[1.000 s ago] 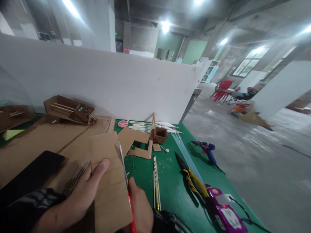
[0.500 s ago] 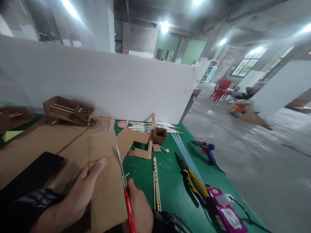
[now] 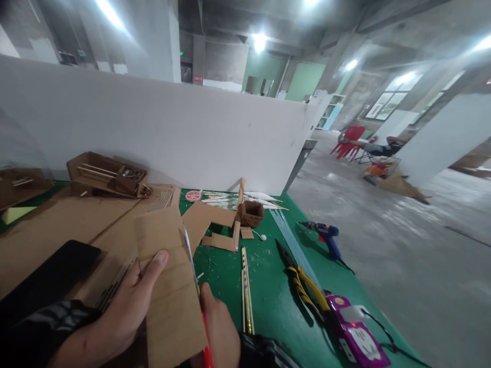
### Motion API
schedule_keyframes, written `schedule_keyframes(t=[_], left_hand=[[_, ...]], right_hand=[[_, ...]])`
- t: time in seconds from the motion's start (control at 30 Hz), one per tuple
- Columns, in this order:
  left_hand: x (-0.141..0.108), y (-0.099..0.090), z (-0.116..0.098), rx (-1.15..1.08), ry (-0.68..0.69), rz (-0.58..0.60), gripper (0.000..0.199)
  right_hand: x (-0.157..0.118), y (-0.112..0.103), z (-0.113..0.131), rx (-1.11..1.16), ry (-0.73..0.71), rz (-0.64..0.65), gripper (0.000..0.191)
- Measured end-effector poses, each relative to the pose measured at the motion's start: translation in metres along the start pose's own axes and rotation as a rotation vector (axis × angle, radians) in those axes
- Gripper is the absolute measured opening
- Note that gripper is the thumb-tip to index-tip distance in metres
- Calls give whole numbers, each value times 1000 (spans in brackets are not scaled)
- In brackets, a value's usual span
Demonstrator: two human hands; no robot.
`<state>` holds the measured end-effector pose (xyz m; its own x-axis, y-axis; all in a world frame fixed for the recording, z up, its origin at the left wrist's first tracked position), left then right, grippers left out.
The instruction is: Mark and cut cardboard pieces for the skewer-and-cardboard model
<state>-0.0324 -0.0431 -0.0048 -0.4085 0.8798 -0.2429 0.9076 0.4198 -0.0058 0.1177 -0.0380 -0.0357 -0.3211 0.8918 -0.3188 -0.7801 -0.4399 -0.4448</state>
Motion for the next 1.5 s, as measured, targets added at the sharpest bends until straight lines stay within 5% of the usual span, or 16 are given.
schedule_keyframes(t=[0.77,1.5], left_hand=[[3,-1,0,17,21,-15,41],[-7,2,-4,17,-41,-17,32]], right_hand=[[4,4,-13,-69,17,-24,25],[-1,-1,-1,10,19,-18,26]])
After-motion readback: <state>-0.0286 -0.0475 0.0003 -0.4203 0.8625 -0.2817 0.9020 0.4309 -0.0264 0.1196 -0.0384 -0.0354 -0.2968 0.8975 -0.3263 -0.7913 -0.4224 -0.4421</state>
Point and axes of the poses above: each hand's wrist, its own x-axis towards the middle knuckle, its own y-axis out of the palm, z = x × y, the point moved 2 cm from there along x, towards the middle knuckle, and after that the axes turned 8 degrees about x, right-handed, at the moved point
